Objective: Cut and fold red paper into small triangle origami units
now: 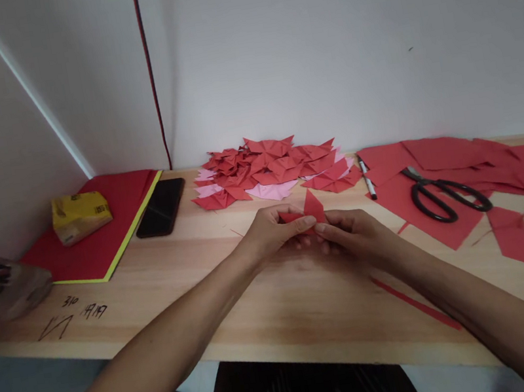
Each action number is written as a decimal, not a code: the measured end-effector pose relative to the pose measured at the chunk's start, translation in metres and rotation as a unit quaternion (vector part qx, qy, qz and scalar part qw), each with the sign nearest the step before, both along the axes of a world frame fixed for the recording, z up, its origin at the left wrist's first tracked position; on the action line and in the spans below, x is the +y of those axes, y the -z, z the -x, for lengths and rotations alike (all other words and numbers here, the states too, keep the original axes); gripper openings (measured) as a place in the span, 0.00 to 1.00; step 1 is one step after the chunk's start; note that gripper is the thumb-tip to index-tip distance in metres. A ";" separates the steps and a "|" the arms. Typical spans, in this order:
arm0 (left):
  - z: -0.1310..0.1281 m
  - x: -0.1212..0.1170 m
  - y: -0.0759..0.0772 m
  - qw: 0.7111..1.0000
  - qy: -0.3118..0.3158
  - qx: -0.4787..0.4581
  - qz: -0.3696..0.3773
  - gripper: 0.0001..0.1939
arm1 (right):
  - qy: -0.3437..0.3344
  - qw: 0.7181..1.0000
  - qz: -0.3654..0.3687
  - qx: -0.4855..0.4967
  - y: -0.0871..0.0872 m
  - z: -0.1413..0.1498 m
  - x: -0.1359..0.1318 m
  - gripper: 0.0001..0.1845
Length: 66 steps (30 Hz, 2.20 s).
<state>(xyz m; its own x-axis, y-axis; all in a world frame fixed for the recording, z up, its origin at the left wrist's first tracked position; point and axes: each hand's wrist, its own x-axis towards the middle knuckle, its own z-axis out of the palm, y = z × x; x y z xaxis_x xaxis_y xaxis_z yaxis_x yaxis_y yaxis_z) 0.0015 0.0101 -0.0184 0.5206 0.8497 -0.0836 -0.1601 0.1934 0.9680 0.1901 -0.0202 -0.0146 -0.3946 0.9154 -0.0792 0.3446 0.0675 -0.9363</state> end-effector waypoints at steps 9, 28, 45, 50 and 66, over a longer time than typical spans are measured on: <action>0.000 -0.002 0.001 0.998 -0.047 0.039 -0.029 0.17 | -0.042 0.999 -0.003 -0.032 -0.004 0.002 -0.001 0.19; -0.002 -0.005 -0.001 0.996 -0.021 0.040 -0.073 0.18 | -0.058 0.998 -0.021 -0.029 0.001 -0.001 0.000 0.20; -0.002 -0.007 -0.003 0.998 0.014 -0.004 -0.065 0.20 | -0.116 0.993 -0.009 -0.035 -0.008 0.000 -0.003 0.20; -0.003 -0.007 -0.006 0.996 0.016 0.020 -0.085 0.19 | -0.113 0.993 -0.008 -0.042 -0.007 0.001 -0.004 0.19; 0.002 -0.002 -0.011 0.999 -0.012 0.008 -0.047 0.24 | -0.064 0.998 -0.004 0.002 0.001 -0.002 0.000 0.22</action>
